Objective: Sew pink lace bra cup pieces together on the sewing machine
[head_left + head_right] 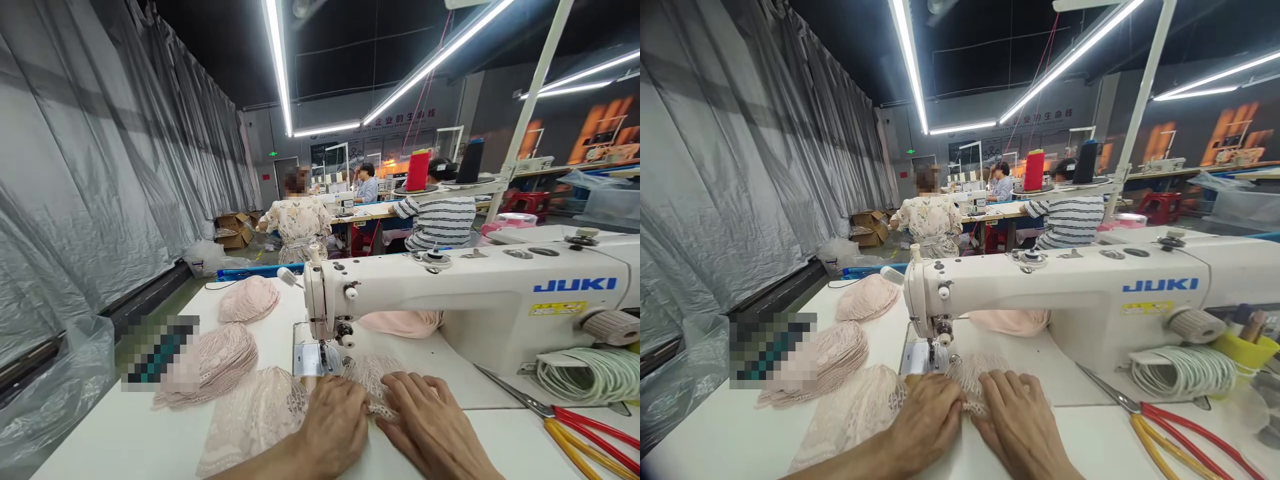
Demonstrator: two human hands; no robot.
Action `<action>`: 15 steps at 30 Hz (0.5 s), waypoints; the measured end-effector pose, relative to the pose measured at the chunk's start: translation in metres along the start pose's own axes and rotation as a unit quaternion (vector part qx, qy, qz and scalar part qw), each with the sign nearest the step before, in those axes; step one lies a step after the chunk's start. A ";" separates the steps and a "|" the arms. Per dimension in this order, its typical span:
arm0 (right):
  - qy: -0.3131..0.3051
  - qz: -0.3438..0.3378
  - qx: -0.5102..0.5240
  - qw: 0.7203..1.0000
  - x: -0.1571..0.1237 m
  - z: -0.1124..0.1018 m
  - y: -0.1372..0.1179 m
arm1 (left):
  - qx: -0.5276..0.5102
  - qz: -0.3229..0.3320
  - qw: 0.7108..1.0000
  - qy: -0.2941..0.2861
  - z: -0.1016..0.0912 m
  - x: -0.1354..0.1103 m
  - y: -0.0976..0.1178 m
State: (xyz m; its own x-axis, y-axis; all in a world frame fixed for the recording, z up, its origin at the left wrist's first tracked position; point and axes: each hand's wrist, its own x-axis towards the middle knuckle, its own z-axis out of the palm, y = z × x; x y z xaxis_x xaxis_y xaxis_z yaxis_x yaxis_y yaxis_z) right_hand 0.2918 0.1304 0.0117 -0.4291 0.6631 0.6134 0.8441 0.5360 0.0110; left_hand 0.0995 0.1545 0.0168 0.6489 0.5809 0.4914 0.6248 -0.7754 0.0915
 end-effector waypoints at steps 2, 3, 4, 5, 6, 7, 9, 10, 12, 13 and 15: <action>0.013 0.000 -0.020 1.000 0.005 0.000 -0.006 | -0.005 -0.010 1.000 -0.002 -0.001 0.000 0.000; 0.019 -0.003 -0.024 1.000 0.006 0.000 -0.006 | -0.008 -0.012 1.000 -0.002 -0.002 0.000 0.000; 0.024 -0.007 -0.027 0.999 0.007 0.000 -0.005 | -0.011 -0.013 1.000 -0.002 -0.002 0.000 0.000; 0.030 -0.012 -0.028 0.999 0.006 0.000 -0.002 | -0.013 -0.013 1.000 -0.002 -0.003 0.000 0.000; 0.036 -0.016 -0.027 0.999 0.005 0.000 0.002 | -0.015 -0.013 1.000 -0.001 -0.002 -0.001 0.000; 0.039 -0.020 -0.024 0.999 0.003 -0.001 0.006 | -0.017 -0.012 1.000 0.001 -0.002 -0.001 0.000; 0.036 -0.024 -0.011 0.999 -0.003 -0.004 0.015 | -0.021 -0.004 1.000 0.001 0.000 -0.003 -0.001; 0.030 -0.027 -0.001 0.999 -0.007 -0.007 0.019 | -0.024 0.002 1.000 0.000 0.001 -0.004 -0.002; 0.009 -0.039 0.023 0.999 -0.015 -0.015 0.022 | -0.027 0.025 0.999 -0.008 0.003 -0.006 -0.003; -0.001 -0.048 0.034 0.998 -0.019 -0.021 0.022 | -0.025 0.048 0.998 -0.015 0.003 -0.006 -0.004; -0.025 -0.063 0.062 0.996 -0.022 -0.033 0.021 | -0.016 0.113 0.993 -0.025 0.001 -0.007 -0.006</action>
State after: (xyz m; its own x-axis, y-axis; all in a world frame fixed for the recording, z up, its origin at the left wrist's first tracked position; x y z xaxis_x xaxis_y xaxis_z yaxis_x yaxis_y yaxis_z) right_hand 0.3298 0.1099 0.0246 -0.5467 0.6105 0.5730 0.7378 0.6748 -0.0150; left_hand 0.0913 0.1551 0.0121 0.7924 0.4017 0.4590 0.4465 -0.8947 0.0123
